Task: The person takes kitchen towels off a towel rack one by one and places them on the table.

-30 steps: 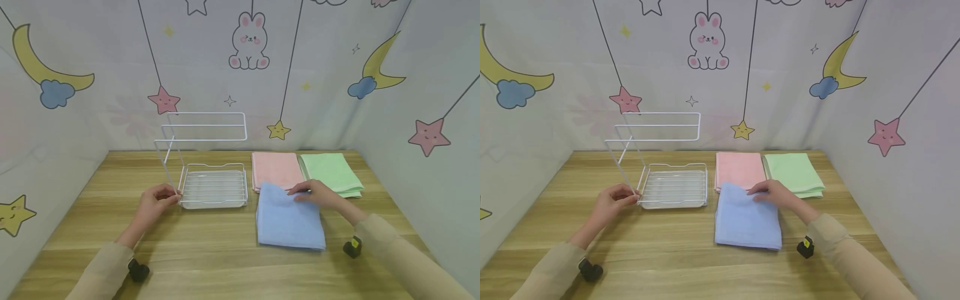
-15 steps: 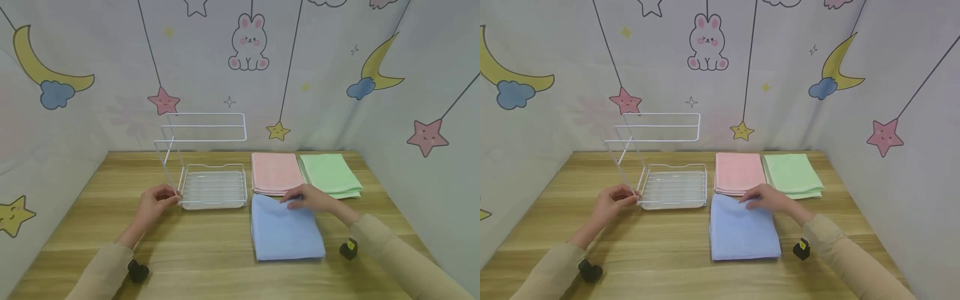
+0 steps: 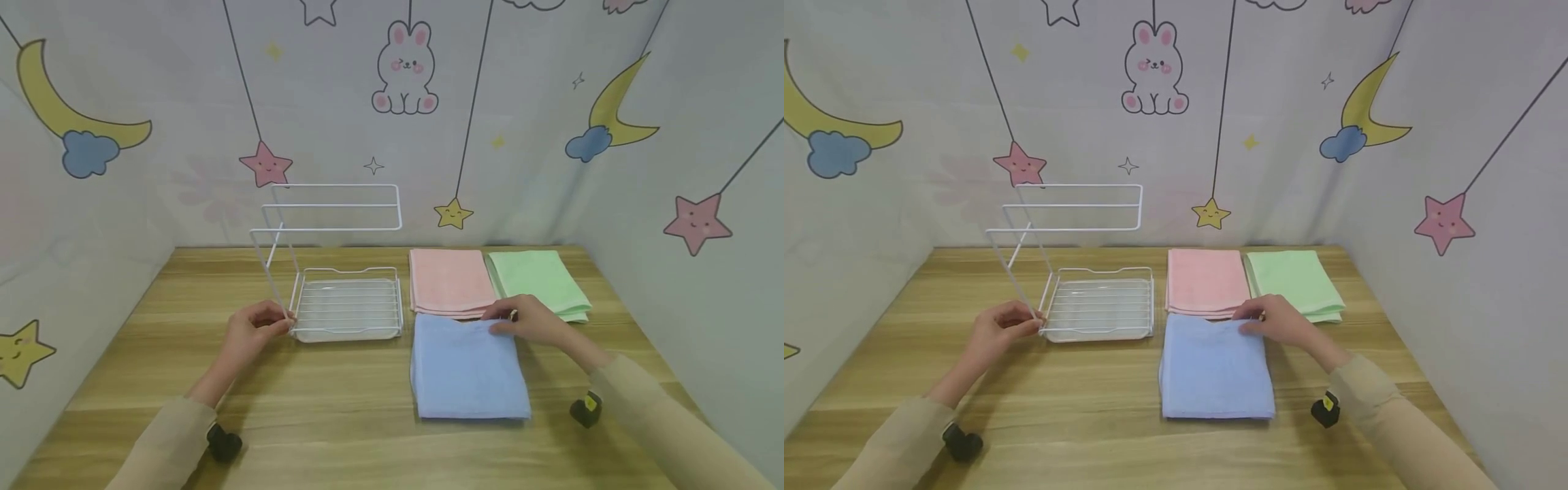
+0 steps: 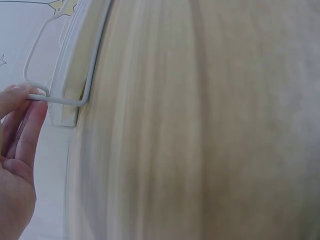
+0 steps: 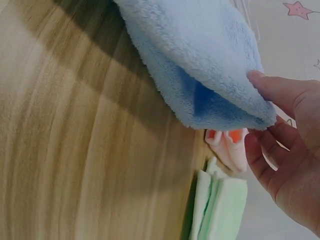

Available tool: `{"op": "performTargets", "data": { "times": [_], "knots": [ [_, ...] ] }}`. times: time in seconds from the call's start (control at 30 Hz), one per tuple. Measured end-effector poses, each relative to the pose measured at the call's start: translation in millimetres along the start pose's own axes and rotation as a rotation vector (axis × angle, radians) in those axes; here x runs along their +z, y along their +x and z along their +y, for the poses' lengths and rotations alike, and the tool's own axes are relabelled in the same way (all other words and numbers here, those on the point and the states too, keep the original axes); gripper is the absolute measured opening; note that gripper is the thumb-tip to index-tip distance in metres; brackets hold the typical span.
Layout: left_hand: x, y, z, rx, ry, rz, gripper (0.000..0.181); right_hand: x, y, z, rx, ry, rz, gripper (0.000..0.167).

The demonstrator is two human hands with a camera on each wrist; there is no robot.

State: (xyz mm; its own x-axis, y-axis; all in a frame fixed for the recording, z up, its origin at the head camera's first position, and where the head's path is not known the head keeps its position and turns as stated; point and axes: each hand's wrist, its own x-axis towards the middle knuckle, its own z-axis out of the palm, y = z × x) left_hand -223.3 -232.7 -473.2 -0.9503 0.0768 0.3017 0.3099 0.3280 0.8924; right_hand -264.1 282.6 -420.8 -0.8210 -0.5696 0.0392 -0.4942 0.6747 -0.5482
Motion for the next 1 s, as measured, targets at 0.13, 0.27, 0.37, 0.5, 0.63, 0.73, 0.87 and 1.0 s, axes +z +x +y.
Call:
{"op": "performTargets", "data": {
  "times": [0.13, 0.27, 0.37, 0.5, 0.63, 0.73, 0.87, 1.0],
  "knots": [
    [-1.2, -0.3, 0.1, -0.007, 0.000, -0.003, 0.011, 5.3, 1.9, 4.1, -0.012, 0.023, 0.024, 0.016],
    [-2.1, -0.6, -0.1, -0.010, 0.004, -0.004, 0.011, 10.0, 4.5, 3.0, -0.009, 0.026, 0.030, 0.016],
    [-2.2, 0.1, -0.4, -0.013, -0.008, -0.003, 0.012, 9.7, 6.2, 0.2, -0.004, 0.027, 0.035, 0.017],
    [-2.2, 0.4, -0.3, -0.017, -0.026, -0.004, 0.012, 9.3, 6.8, -0.7, -0.010, 0.028, 0.043, 0.017],
    [-1.5, -0.2, -0.1, -0.026, -0.027, -0.012, 0.013, 9.9, 5.5, 0.0, -0.016, 0.036, 0.049, 0.017],
    [-1.3, 0.0, -0.2, -0.027, -0.018, -0.014, 0.012, 10.2, 4.6, 0.3, -0.007, 0.037, 0.045, 0.017],
    [-1.5, 1.1, 0.3, -0.017, -0.011, -0.009, 0.012, 9.8, 3.9, 0.9, 0.006, 0.035, 0.043, 0.018],
    [-0.8, 1.1, 1.4, -0.009, -0.006, -0.008, 0.012, 9.6, 3.4, 1.4, 0.005, 0.037, 0.042, 0.019]
  ]
}}
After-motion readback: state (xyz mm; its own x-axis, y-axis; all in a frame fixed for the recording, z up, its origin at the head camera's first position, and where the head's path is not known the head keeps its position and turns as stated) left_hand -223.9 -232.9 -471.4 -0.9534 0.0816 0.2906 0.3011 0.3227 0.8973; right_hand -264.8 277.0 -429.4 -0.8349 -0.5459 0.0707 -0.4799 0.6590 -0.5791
